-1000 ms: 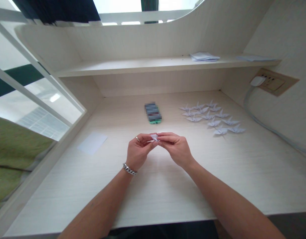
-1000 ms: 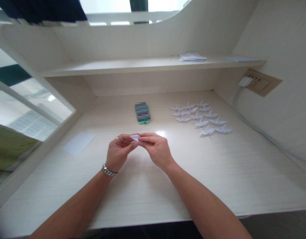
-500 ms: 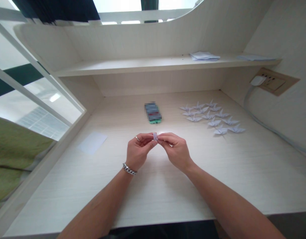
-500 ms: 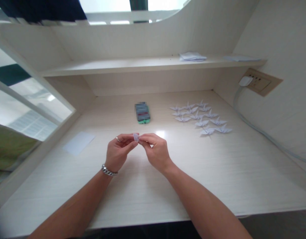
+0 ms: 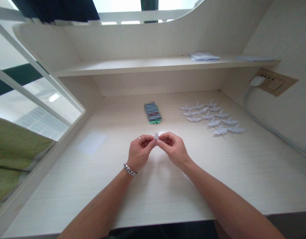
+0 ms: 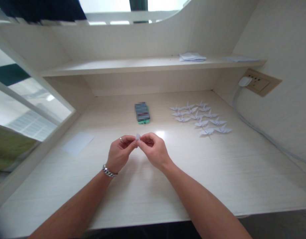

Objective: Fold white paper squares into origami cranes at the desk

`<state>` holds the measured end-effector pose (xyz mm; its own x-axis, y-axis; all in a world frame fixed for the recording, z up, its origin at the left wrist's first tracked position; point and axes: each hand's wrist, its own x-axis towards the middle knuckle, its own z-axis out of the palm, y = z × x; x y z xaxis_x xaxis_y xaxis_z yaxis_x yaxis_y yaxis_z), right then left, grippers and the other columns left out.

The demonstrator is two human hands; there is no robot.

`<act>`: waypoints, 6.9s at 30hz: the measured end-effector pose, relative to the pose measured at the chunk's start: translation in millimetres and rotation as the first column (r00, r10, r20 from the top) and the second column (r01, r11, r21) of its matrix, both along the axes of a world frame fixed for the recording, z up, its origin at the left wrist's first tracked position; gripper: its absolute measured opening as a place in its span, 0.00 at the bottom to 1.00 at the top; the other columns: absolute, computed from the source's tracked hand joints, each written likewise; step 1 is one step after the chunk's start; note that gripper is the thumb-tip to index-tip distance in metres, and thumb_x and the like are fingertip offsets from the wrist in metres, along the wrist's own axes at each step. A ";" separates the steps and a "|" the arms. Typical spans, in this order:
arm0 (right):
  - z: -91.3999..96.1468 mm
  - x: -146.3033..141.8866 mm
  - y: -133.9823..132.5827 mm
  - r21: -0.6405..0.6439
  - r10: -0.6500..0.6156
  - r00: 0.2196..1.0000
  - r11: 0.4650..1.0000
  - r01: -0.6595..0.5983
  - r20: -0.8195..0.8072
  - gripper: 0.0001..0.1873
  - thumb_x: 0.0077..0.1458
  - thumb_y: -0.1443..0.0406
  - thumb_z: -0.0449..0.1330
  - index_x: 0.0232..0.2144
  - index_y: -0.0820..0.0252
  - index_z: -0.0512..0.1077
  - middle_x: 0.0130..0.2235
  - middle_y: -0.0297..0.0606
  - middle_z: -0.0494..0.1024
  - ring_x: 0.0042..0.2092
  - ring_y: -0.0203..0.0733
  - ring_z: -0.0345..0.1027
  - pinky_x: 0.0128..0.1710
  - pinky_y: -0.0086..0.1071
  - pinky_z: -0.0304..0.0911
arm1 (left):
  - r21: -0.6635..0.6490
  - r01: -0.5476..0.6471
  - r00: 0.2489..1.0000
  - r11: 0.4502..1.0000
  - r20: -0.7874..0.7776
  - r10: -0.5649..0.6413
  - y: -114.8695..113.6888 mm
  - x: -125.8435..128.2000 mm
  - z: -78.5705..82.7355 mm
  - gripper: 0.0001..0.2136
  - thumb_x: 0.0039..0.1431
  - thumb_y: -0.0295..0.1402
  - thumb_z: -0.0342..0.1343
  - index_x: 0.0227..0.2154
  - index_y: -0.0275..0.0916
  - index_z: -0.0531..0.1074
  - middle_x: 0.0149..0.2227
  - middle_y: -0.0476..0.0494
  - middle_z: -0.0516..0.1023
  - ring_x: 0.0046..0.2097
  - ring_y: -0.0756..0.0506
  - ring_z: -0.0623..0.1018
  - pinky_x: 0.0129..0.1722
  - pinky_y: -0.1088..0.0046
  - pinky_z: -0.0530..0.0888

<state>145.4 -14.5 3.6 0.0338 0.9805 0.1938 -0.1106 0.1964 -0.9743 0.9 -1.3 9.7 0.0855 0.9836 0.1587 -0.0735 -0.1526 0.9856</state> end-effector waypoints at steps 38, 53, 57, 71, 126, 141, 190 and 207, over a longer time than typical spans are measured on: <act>-3.2 7.1 8.6 -0.160 0.080 0.996 0.983 -0.087 -0.051 0.13 0.44 0.56 0.67 0.26 0.61 0.74 0.25 0.33 0.74 0.27 0.35 0.64 0.29 0.31 0.60 | 0.006 0.142 0.990 0.990 -0.020 -0.142 -4.5 1.5 -3.5 0.11 0.51 0.29 0.64 0.36 0.37 0.68 0.28 0.50 0.74 0.31 0.52 0.75 0.35 0.75 0.74; -7.6 3.4 5.9 -0.111 0.162 0.987 0.981 -0.161 0.007 0.12 0.46 0.60 0.67 0.30 0.61 0.71 0.28 0.34 0.75 0.29 0.36 0.68 0.31 0.32 0.65 | -0.085 0.076 0.997 0.993 0.007 -0.076 4.4 -3.9 -3.5 0.09 0.48 0.34 0.66 0.31 0.34 0.77 0.28 0.46 0.78 0.30 0.50 0.74 0.33 0.73 0.71; -4.7 4.4 3.5 -0.105 0.171 0.985 0.980 -0.167 0.036 0.13 0.45 0.60 0.68 0.32 0.60 0.72 0.29 0.34 0.76 0.31 0.37 0.70 0.32 0.32 0.66 | -0.125 0.061 0.998 0.990 0.026 -0.059 5.9 -5.7 -4.6 0.10 0.48 0.36 0.66 0.24 0.34 0.75 0.23 0.49 0.74 0.27 0.52 0.71 0.29 0.76 0.69; 5.0 7.3 4.2 -0.135 0.220 0.961 0.961 -0.243 -0.168 0.14 0.42 0.57 0.70 0.28 0.60 0.75 0.27 0.33 0.77 0.29 0.36 0.70 0.30 0.31 0.68 | -0.249 0.347 0.890 0.904 0.392 -0.233 0.9 -4.8 3.0 0.13 0.44 0.36 0.69 0.33 0.35 0.80 0.29 0.43 0.80 0.32 0.48 0.76 0.36 0.67 0.74; 11.6 21.0 -1.5 0.207 0.017 0.850 0.967 -0.148 0.527 0.03 0.52 0.70 0.60 0.29 0.60 0.74 0.30 0.35 0.78 0.31 0.36 0.71 0.33 0.29 0.67 | -0.243 0.156 0.987 0.957 0.073 -0.142 3.4 -8.4 -3.6 0.14 0.43 0.33 0.70 0.32 0.33 0.76 0.26 0.46 0.80 0.28 0.51 0.76 0.28 0.77 0.72; 4.9 20.8 1.4 0.347 -0.146 0.696 0.925 -0.156 0.703 0.05 0.55 0.73 0.59 0.32 0.58 0.72 0.33 0.37 0.77 0.34 0.39 0.69 0.34 0.31 0.62 | -0.271 0.146 0.989 0.951 0.052 -0.137 4.6 -7.7 -3.3 0.15 0.38 0.30 0.71 0.31 0.32 0.76 0.27 0.43 0.81 0.29 0.50 0.77 0.30 0.75 0.74; 9.4 5.9 1.8 -0.136 0.164 0.985 0.979 -0.155 0.055 0.13 0.46 0.57 0.66 0.25 0.62 0.73 0.24 0.33 0.74 0.26 0.34 0.65 0.26 0.30 0.63 | -0.096 0.021 0.978 0.995 0.207 -0.001 6.4 -4.2 -12.3 0.12 0.40 0.30 0.71 0.29 0.36 0.75 0.28 0.47 0.81 0.31 0.49 0.79 0.34 0.73 0.75; 8.3 4.1 -2.1 0.021 0.046 0.927 0.998 -0.058 0.373 0.09 0.57 0.62 0.58 0.27 0.60 0.72 0.27 0.35 0.74 0.30 0.36 0.66 0.30 0.29 0.62 | -0.107 -0.047 0.984 0.993 0.164 0.064 -0.1 0.7 -1.0 0.15 0.38 0.28 0.71 0.29 0.36 0.72 0.27 0.50 0.76 0.29 0.51 0.76 0.31 0.76 0.73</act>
<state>149.6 -16.6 11.9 -0.0979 0.9721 0.2133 0.2474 0.2313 -0.9409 1.6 -1.4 8.7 0.0110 0.9979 0.0640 -0.2329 -0.0597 0.9707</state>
